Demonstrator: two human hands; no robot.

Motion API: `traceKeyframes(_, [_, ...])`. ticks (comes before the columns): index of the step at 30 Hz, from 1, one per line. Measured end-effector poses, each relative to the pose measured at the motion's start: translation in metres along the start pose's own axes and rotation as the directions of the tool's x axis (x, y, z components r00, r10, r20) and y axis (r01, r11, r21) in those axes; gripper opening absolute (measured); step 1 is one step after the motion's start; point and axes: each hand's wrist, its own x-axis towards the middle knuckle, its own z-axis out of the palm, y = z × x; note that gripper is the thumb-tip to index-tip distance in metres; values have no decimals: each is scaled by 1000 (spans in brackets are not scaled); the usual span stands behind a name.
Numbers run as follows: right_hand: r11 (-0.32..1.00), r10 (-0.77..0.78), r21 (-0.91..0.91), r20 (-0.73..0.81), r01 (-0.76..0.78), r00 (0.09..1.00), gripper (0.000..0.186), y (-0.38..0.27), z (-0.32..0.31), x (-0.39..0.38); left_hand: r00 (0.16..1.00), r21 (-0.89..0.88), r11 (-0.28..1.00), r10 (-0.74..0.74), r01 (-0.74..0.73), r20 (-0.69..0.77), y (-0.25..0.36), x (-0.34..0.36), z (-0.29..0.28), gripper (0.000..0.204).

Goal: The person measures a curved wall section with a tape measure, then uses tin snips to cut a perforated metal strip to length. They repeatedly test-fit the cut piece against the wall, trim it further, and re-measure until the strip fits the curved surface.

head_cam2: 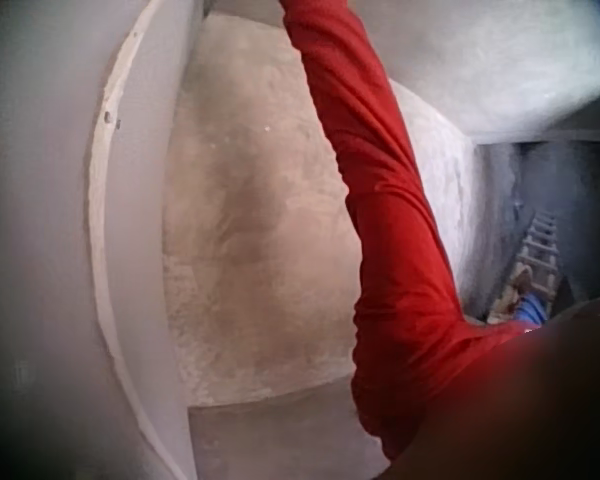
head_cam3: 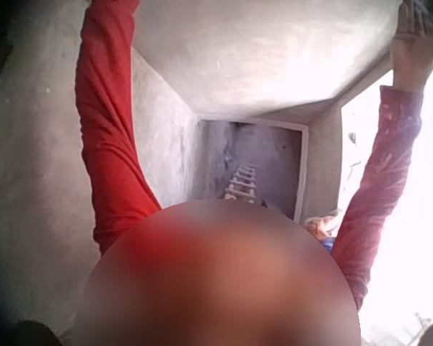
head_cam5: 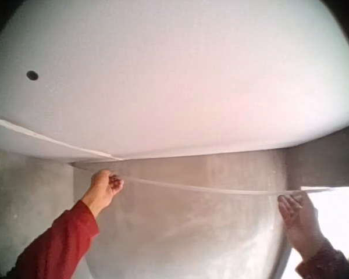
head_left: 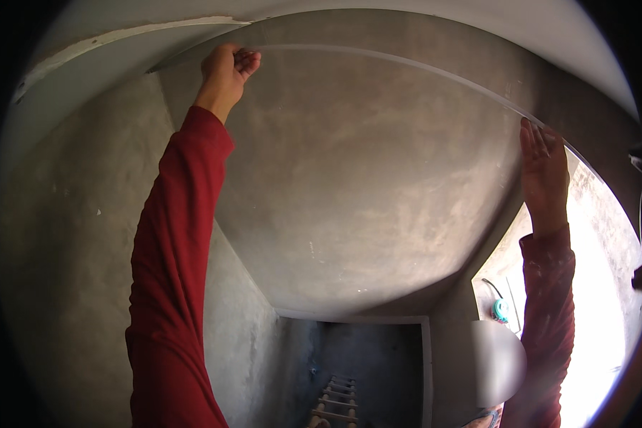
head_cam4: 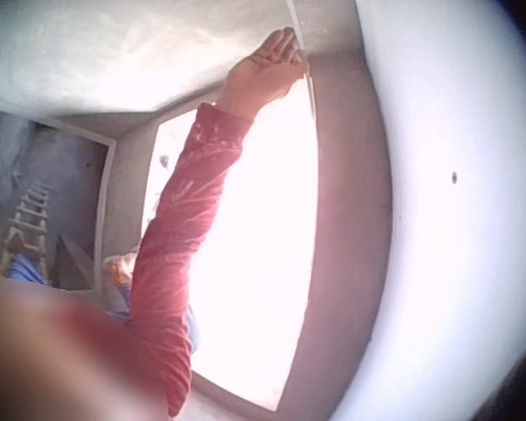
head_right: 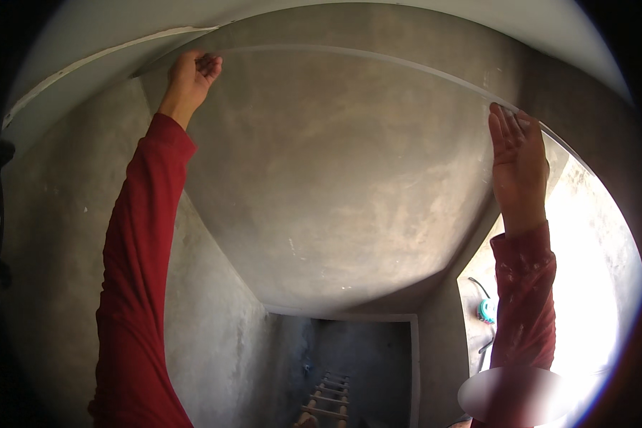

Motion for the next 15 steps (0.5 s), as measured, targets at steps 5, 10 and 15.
traceKeyframes(5, [1000, -8, 22, -113, 10, 994, 23, 10, 14, 7, 985, -44, 998, -46, 54, 165, -15, 42, -29, 17])
traceKeyframes(10, [998, 34, 62, -237, -20, 971, 26, 21, 34, 10, 998, -12, 1000, -1, 2, 67, -32, 79, -60, 22])
traceKeyframes(15, [993, 111, 61, -200, -100, 973, 32, 26, 19, 17, 971, 56, 998, -25, 13, 237, -48, 115, -84, 30])
